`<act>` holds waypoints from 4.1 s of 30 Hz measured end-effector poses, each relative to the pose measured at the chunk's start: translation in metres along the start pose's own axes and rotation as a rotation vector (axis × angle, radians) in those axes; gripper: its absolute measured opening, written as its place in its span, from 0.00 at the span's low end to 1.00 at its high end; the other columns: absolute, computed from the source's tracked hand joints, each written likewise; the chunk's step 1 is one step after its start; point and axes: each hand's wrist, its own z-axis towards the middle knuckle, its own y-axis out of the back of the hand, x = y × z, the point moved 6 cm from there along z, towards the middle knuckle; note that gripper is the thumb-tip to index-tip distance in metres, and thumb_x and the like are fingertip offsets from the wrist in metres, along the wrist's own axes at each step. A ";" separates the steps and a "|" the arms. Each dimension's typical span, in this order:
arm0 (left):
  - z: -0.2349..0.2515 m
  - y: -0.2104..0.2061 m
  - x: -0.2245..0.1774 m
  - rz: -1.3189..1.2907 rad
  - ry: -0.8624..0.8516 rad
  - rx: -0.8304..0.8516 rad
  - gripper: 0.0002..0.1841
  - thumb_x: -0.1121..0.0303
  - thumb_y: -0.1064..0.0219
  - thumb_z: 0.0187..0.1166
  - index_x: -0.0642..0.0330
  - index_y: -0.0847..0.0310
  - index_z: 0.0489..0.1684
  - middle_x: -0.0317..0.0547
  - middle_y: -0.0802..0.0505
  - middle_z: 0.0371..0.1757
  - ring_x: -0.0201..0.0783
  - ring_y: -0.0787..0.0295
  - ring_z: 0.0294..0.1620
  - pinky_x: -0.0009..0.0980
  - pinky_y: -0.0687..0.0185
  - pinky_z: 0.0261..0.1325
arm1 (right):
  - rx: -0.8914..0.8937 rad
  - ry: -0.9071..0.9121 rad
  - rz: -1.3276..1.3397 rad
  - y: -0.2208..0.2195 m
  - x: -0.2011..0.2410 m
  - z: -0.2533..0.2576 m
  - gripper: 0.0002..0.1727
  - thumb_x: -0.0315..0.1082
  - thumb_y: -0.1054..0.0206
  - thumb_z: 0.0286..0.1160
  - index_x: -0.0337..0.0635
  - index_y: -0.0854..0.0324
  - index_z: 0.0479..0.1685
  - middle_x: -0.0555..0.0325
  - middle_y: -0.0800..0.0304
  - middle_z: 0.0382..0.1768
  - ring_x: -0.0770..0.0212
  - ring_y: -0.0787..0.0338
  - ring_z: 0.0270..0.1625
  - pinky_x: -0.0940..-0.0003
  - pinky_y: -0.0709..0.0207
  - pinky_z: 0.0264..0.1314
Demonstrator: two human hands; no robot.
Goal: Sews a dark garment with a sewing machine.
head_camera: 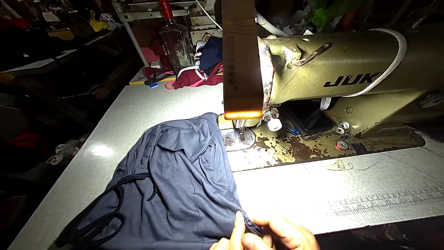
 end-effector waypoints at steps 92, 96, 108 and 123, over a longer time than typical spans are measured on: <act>0.141 -0.026 0.076 0.540 -0.373 0.025 0.25 0.52 0.48 0.83 0.51 0.10 0.66 0.53 0.09 0.68 0.50 0.15 0.74 0.47 0.27 0.78 | 0.037 0.615 -0.862 0.023 -0.037 0.161 0.08 0.36 0.30 0.68 0.43 0.10 0.28 0.57 0.09 0.27 0.61 0.07 0.35 0.66 0.14 0.39; 0.142 -0.026 0.067 0.496 -0.307 0.043 0.23 0.56 0.45 0.80 0.54 0.09 0.64 0.55 0.09 0.68 0.56 0.15 0.73 0.53 0.29 0.78 | 0.069 0.708 -0.952 0.021 -0.031 0.156 0.08 0.35 0.32 0.69 0.44 0.10 0.29 0.57 0.09 0.28 0.62 0.07 0.37 0.70 0.16 0.43; 0.154 -0.020 0.036 0.360 0.072 0.408 0.25 0.67 0.45 0.84 0.69 0.23 0.77 0.67 0.23 0.82 0.67 0.36 0.87 0.54 0.53 0.91 | 0.043 0.579 -0.815 0.031 -0.035 0.166 0.06 0.32 0.28 0.63 0.39 0.10 0.34 0.52 0.08 0.33 0.57 0.08 0.44 0.65 0.18 0.54; 0.141 -0.027 0.083 0.501 -0.391 0.026 0.25 0.51 0.50 0.84 0.48 0.11 0.67 0.51 0.11 0.71 0.49 0.18 0.76 0.48 0.30 0.80 | 0.249 0.234 -0.500 0.052 -0.039 0.169 0.05 0.34 0.28 0.71 0.46 0.07 0.34 0.64 0.09 0.31 0.75 0.13 0.35 0.76 0.20 0.40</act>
